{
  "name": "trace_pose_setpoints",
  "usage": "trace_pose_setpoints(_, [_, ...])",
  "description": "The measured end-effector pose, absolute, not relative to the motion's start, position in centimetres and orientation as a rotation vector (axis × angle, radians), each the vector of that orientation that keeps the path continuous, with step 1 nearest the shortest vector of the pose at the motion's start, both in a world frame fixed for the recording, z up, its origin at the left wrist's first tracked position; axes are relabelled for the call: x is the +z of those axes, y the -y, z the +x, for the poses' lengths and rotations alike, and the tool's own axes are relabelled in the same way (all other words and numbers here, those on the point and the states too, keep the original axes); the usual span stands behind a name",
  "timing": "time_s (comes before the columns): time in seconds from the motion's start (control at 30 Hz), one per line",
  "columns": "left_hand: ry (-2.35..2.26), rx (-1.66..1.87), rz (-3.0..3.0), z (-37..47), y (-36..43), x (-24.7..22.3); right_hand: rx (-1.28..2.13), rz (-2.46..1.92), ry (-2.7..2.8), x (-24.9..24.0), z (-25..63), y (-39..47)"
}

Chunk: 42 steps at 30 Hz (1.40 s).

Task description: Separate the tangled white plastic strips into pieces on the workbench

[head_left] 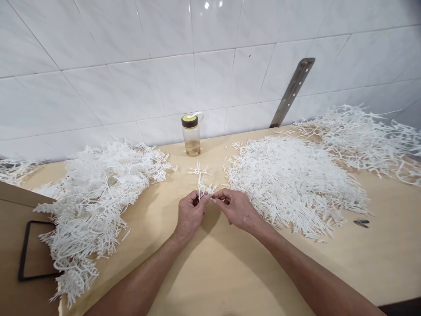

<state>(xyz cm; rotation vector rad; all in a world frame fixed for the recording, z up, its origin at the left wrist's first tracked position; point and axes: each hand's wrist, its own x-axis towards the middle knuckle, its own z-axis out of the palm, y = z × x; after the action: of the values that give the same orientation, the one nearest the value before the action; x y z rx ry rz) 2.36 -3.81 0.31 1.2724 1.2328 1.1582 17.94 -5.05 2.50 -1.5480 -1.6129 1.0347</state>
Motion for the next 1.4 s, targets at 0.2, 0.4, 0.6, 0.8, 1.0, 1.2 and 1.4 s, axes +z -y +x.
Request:
trace_pose_setpoints(0.2, [-1.213,1.141,1.317,2.3,3.9,0.1,1.062,-1.524,1.552,2.1,17.8,5.1])
trace_pose_setpoints(0.4, [-1.201,1.162,1.413,2.2,4.0,0.0,1.113,-1.529,1.584,2.5,17.9,5.2])
trace_pose_setpoints(0.6, [-1.21,1.166,1.472,2.3,4.3,0.0,1.142,-1.517,1.556,2.4,18.1,5.1])
trace_pose_setpoints(0.8, [-1.25,1.179,1.502,2.4,4.5,0.1,1.19,-1.556,1.547,2.3,17.4,5.4])
trace_pose_setpoints(1.0, [-1.205,1.307,1.699,2.2,5.2,0.9,0.859,-1.693,1.651,1.4,16.9,5.1])
trace_pose_setpoints(1.2, [-1.198,1.236,1.553,2.2,4.9,0.3,0.906,-1.643,1.493,2.0,17.6,5.0])
trace_pose_setpoints(1.4, [-1.211,1.221,1.322,2.1,3.5,-0.4,1.19,-1.523,1.325,2.0,18.3,4.9])
